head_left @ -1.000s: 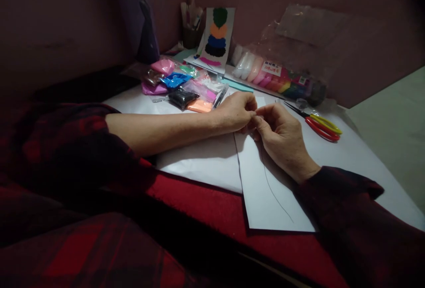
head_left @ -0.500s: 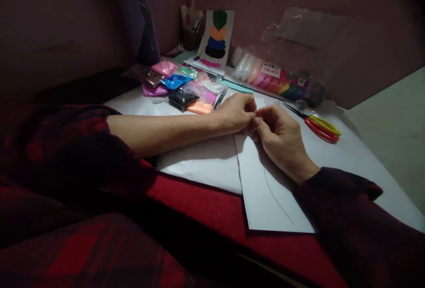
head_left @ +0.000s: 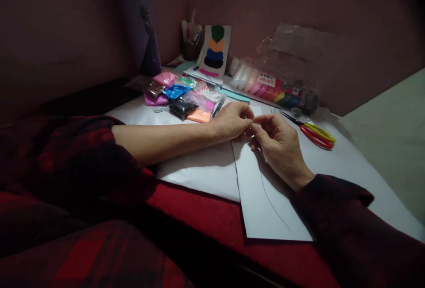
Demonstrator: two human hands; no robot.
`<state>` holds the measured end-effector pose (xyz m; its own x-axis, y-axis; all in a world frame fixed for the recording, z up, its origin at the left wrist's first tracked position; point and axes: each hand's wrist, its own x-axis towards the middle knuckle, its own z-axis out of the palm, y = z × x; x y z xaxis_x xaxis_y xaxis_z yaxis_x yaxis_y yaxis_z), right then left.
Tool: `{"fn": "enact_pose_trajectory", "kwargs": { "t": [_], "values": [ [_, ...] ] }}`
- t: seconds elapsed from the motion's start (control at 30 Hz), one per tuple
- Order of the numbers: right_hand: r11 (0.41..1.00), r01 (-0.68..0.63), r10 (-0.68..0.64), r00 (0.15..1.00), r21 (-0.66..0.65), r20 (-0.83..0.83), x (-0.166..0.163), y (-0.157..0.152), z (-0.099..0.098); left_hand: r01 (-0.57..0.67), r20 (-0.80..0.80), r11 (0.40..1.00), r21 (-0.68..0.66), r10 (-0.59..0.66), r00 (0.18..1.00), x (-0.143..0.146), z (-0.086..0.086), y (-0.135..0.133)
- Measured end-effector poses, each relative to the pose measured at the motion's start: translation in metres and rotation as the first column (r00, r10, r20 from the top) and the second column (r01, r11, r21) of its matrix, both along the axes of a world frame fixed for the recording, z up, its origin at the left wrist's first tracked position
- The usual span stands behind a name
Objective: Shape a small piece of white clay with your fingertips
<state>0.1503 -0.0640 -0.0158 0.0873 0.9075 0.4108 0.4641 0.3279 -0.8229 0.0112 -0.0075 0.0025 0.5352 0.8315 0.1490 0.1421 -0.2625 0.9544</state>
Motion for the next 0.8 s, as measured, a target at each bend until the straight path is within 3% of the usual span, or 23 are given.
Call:
{"fn": "enact_pose_trajectory", "kwargs": {
  "t": [0.13,0.37,0.57,0.8],
  "values": [
    [1.0,0.013,-0.013,1.0,0.008,-0.003,-0.0001,0.0001,-0.0011,-0.003,0.029,0.998,-0.067,0.005,1.0,0.0002,0.0015,0.0],
    [1.0,-0.019,0.019,0.999,0.017,-0.032,-0.0018,-0.0022,0.0002,-0.007,0.044,0.998,-0.069,0.01,0.999,-0.0001,-0.0013,0.0028],
    [1.0,-0.016,0.017,0.992,0.011,-0.128,-0.0049,-0.0043,0.0025,-0.019,0.122,0.986,-0.163,0.039,0.992,0.0001,0.002,-0.0002],
    [1.0,0.009,-0.013,0.986,-0.026,-0.164,-0.0058,-0.0041,0.0025,0.045,0.123,0.989,-0.142,-0.028,0.992,-0.0008,-0.0005,-0.0007]
  ]
}}
